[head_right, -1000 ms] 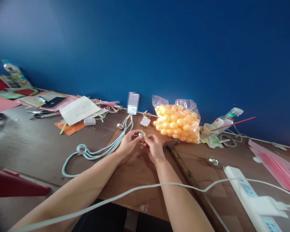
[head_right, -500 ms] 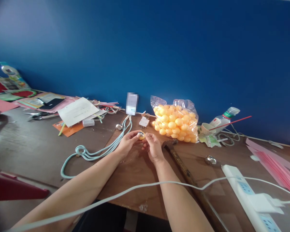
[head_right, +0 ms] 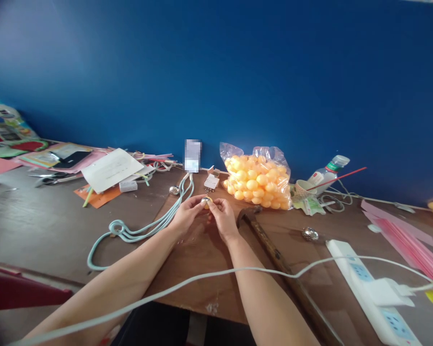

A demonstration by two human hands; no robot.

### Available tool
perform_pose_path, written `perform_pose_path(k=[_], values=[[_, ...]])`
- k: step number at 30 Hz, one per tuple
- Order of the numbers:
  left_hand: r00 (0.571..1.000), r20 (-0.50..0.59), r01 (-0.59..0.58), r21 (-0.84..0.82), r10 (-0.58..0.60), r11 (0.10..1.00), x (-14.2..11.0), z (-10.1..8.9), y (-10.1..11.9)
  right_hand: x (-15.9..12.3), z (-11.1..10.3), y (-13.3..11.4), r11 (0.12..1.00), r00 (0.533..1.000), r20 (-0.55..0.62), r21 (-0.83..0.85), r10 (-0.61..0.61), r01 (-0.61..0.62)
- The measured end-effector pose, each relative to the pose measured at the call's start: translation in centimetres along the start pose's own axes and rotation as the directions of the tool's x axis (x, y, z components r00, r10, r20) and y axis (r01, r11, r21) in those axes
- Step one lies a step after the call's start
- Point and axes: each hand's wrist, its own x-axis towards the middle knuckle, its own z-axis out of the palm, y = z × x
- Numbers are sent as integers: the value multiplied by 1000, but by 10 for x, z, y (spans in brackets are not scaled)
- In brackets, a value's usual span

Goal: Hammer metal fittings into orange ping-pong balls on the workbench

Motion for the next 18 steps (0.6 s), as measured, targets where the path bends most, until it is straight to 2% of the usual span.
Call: perform_pose_path(k=[4, 7, 14, 18], values=[[995, 38, 98, -159, -93, 982, 1, 0, 2, -1, -1, -3, 994, 995, 15, -31, -100, 101], [991, 58, 128, -193, -119, 973, 1, 0, 4, -2, -3, -4, 988, 990, 15, -75, -138, 139], [996, 45, 79, -122, -74, 989, -1, 4, 6, -1, -2, -1, 972, 985, -7, -166, -171, 168], [999, 4, 51, -137, -51, 989, 1, 5, 5, -4, -4, -3, 925, 955, -32, -263, -294, 276]])
